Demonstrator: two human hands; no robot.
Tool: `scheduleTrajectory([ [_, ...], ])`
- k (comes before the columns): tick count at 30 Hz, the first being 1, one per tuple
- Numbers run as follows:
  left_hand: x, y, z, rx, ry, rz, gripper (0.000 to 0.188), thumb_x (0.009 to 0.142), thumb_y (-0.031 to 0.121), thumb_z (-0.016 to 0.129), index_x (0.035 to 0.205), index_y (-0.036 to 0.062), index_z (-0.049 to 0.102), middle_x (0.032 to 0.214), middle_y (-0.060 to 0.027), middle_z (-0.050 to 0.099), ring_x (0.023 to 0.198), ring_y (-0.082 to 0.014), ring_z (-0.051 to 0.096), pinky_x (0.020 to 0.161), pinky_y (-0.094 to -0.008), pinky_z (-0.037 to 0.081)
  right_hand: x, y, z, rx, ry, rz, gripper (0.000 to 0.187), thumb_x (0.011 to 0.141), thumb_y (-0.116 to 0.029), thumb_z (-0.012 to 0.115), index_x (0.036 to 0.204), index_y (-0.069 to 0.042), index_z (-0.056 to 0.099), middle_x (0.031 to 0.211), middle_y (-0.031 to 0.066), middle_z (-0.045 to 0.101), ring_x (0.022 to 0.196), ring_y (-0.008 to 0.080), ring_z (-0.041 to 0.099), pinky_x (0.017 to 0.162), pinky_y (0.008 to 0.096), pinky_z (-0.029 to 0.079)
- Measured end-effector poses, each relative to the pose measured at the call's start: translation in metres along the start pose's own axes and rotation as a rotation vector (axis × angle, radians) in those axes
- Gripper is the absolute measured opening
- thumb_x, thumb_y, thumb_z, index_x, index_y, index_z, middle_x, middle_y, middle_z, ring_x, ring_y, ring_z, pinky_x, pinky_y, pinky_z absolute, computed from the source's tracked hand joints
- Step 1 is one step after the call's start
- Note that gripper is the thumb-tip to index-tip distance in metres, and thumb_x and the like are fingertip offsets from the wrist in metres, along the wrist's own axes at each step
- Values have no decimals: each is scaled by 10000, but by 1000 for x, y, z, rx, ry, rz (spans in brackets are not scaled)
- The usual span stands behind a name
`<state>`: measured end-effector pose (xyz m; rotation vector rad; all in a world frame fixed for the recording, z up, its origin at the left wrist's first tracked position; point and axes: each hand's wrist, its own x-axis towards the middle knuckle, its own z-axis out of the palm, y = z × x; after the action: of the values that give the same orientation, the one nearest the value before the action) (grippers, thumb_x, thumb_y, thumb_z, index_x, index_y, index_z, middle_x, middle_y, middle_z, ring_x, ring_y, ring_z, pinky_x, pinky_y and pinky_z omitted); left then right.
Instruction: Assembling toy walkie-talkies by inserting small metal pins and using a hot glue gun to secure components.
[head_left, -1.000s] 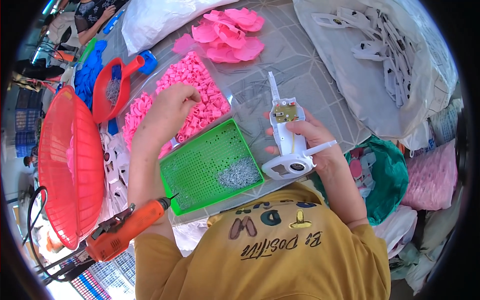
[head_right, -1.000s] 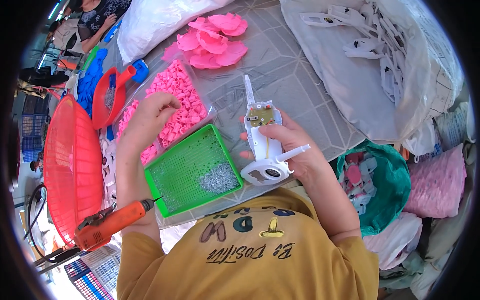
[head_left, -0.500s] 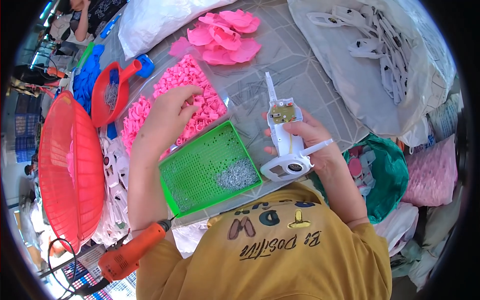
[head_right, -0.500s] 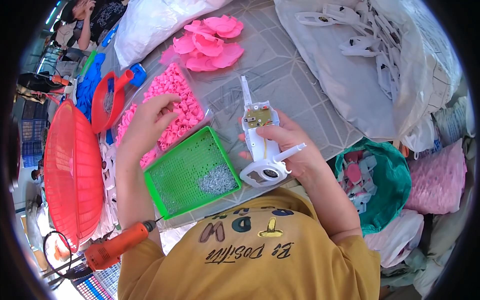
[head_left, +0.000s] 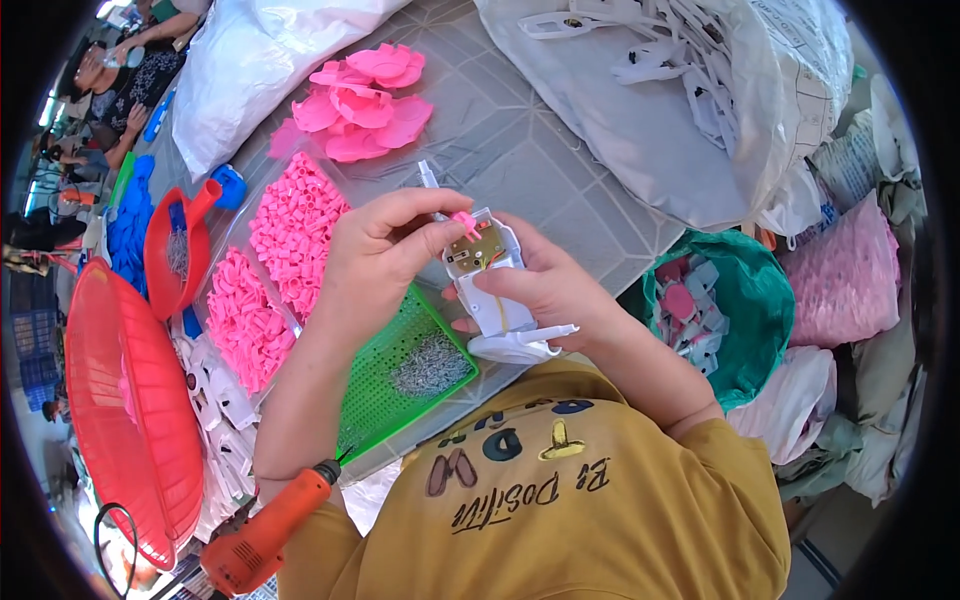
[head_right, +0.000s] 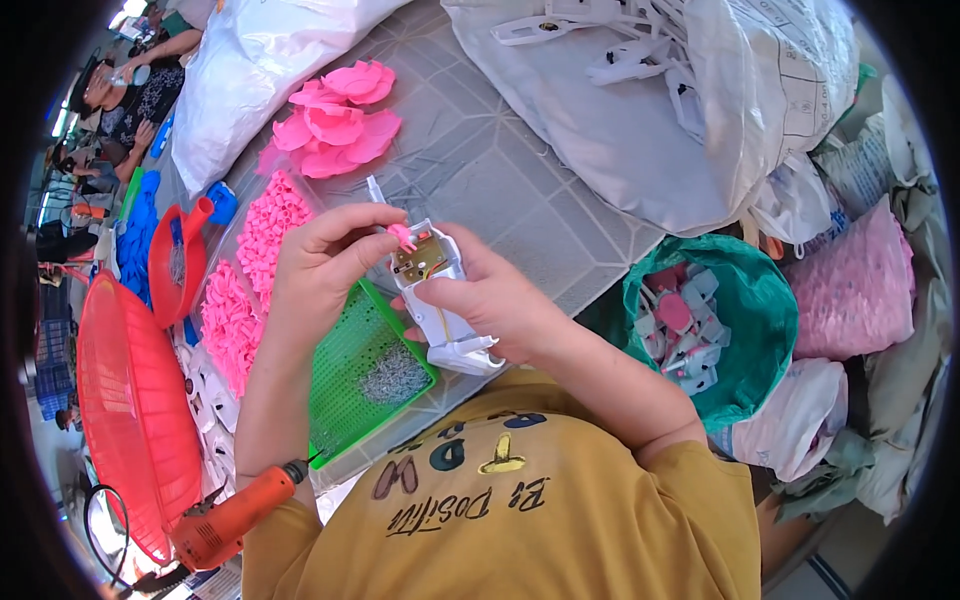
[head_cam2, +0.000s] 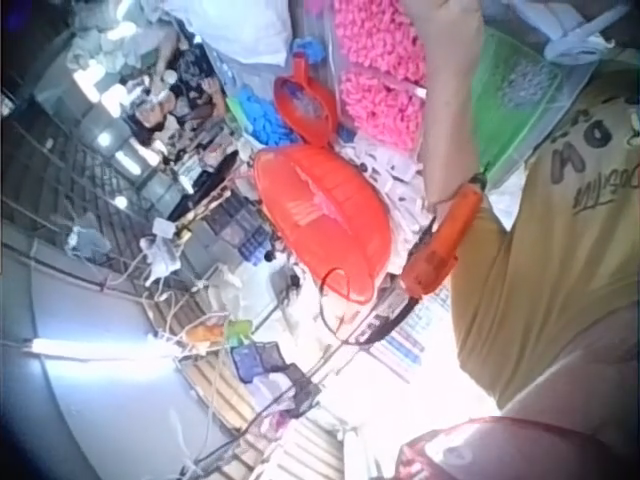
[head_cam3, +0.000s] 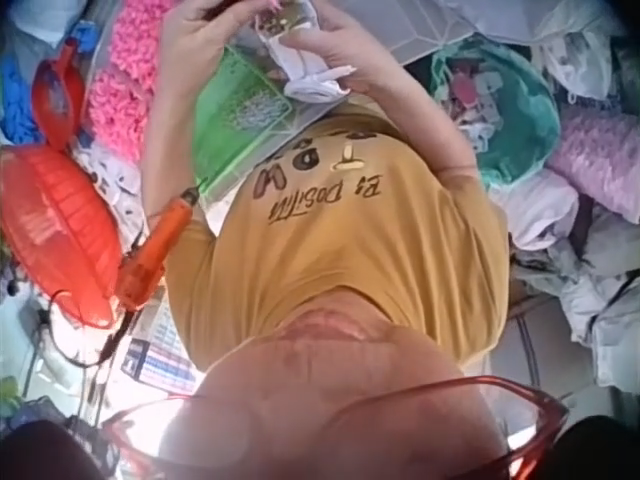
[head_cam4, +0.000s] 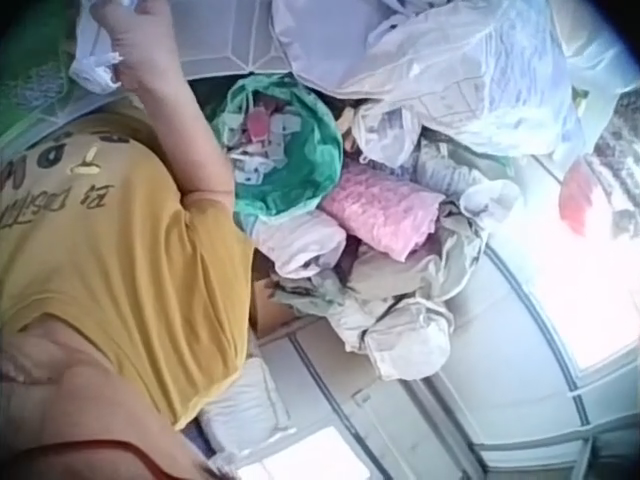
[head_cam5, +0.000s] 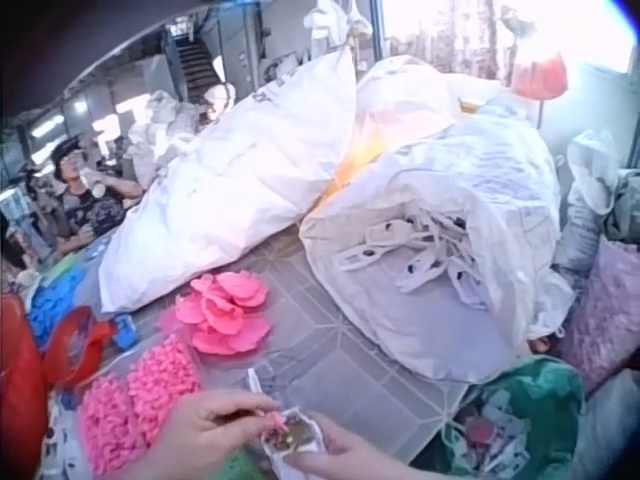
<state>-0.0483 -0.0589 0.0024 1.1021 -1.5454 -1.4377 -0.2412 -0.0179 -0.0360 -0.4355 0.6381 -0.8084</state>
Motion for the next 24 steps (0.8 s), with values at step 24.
scheduleTrajectory([
  [24,11,14,-4,233,-91,-207,209,904,109,686,1063,-17,733,931,-64,704,571,-64,557,500,-229,437,-11,-2,0,-70,-66,71,602,928,8,581,1476,-98,354,1316,149,578,1064,284,670,866,463,602],
])
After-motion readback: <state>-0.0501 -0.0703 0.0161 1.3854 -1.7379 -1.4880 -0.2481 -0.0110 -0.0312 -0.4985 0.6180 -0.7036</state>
